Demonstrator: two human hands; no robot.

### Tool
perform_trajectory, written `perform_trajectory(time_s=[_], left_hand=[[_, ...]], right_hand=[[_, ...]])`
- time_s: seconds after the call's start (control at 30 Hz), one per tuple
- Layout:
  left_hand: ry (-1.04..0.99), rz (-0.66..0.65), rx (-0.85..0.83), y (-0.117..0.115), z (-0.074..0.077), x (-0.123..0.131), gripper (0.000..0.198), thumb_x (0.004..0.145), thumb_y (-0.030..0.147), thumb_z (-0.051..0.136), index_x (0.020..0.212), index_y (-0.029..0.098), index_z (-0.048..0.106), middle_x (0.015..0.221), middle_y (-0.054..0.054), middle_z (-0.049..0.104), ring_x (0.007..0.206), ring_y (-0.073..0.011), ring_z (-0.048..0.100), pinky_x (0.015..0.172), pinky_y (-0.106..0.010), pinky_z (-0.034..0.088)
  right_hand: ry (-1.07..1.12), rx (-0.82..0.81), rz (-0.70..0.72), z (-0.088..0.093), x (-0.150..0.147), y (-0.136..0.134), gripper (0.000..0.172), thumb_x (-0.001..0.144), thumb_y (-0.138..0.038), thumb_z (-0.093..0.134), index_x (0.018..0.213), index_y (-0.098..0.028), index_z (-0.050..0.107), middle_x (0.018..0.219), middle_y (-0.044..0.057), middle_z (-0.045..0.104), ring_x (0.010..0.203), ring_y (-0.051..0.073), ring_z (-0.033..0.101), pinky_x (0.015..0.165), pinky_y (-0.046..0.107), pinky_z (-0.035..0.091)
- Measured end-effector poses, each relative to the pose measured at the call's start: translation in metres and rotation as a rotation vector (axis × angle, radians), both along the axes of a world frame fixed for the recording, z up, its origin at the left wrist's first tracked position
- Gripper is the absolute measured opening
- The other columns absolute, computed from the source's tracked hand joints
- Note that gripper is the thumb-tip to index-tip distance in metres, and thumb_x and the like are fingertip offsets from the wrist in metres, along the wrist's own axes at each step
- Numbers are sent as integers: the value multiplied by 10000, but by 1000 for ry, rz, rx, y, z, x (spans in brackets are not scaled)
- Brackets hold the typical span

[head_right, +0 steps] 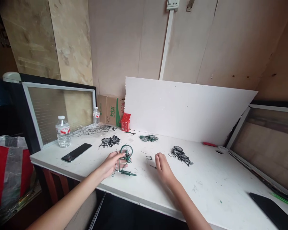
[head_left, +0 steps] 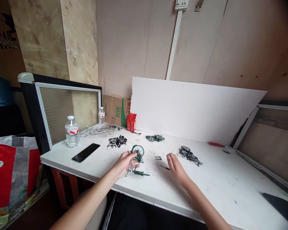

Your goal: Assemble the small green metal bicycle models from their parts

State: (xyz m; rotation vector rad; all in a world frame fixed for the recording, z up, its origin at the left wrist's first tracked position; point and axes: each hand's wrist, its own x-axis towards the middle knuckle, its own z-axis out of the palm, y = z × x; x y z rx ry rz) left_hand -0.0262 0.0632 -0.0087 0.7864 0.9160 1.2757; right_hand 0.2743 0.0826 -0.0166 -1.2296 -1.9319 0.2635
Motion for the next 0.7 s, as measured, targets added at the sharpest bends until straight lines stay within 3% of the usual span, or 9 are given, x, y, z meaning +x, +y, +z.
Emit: perform_trajectory(time_s=[0.17,0.3,0.47,0.7], left_hand=[[179,-13,252,-4,37,6,322,804,340,931,981,167,724,1136,-139,771,936,-268,771,772,-354,670],[304,-34,376,-11,53,17,323,821,407,903,969,169,744,1095,-112,748,953,-260,733,798,-341,660],[388,-99,455,-14,47,28,406,871,515,830,987,153,688,1003,-76,709,928,-228,707,842,-352,627],[411,-177,442,-19,27,34,430,886,565,797,984,172,653,937,-60,678,934,-236,702,826,-352,605]], right_hand=[[145,20,142,16,-36,-21,335,1119,-540,391,946,-279,510,864,36,569,784,248,554,730,391,492],[270,115,179,37,-61,-35,279,1101,-499,514,946,-275,578,904,51,628,846,252,596,763,392,490],[220,222,233,54,-76,-43,224,1109,-409,547,952,-259,601,917,58,632,856,237,584,781,393,481],[184,248,216,39,-83,-44,184,1123,-336,527,963,-257,574,910,40,614,843,219,582,756,374,472]])
